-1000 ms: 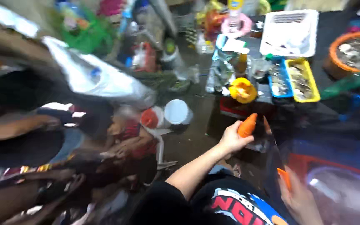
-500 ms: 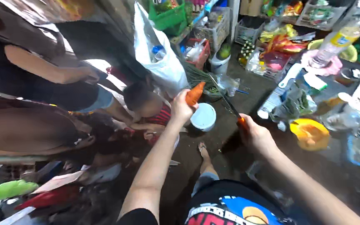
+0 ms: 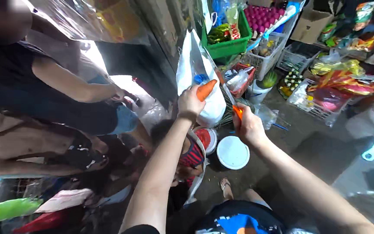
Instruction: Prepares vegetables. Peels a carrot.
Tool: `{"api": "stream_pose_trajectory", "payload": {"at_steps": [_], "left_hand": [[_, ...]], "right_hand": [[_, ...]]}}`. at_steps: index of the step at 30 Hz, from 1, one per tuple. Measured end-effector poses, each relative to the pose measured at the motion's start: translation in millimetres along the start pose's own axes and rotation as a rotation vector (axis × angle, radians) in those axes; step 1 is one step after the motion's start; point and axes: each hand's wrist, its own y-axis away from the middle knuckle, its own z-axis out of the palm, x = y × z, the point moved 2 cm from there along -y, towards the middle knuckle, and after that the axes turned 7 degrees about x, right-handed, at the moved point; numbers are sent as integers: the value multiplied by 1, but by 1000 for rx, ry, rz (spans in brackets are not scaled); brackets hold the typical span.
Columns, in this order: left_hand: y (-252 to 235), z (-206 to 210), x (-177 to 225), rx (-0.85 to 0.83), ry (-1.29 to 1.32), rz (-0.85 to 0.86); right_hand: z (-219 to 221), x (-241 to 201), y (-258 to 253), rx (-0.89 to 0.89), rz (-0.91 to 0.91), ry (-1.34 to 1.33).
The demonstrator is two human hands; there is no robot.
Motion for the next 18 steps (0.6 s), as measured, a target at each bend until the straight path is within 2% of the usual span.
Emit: {"api": "stream_pose_trajectory", "payload": {"at_steps": [1, 2, 3, 4, 5, 8, 12, 16, 18], "left_hand": [[-11, 0, -4, 6, -3, -16], [-20, 0, -7, 23, 10, -30], [-30, 0, -11, 47, 32, -45], [-39, 0, -15, 74, 64, -60], [-48, -1, -18, 94, 95, -72], [-75, -1, -32, 112, 241, -75], [-89, 11, -55, 107, 598, 99], [-88, 19, -57, 127, 924, 169], [-87, 22, -56, 141, 995, 206]], "right_hand": [[14, 5, -14, -164, 118, 40], [29, 12, -31, -434, 300, 91], [48, 23, -45, -631, 415, 120], [65, 35, -52, -741, 470, 125], [77, 43, -56, -779, 492, 116], [94, 58, -67, -712, 501, 72], [85, 66, -82, -545, 450, -17], [68, 75, -75, -353, 237, -54], [63, 78, -67, -296, 134, -67]]}}
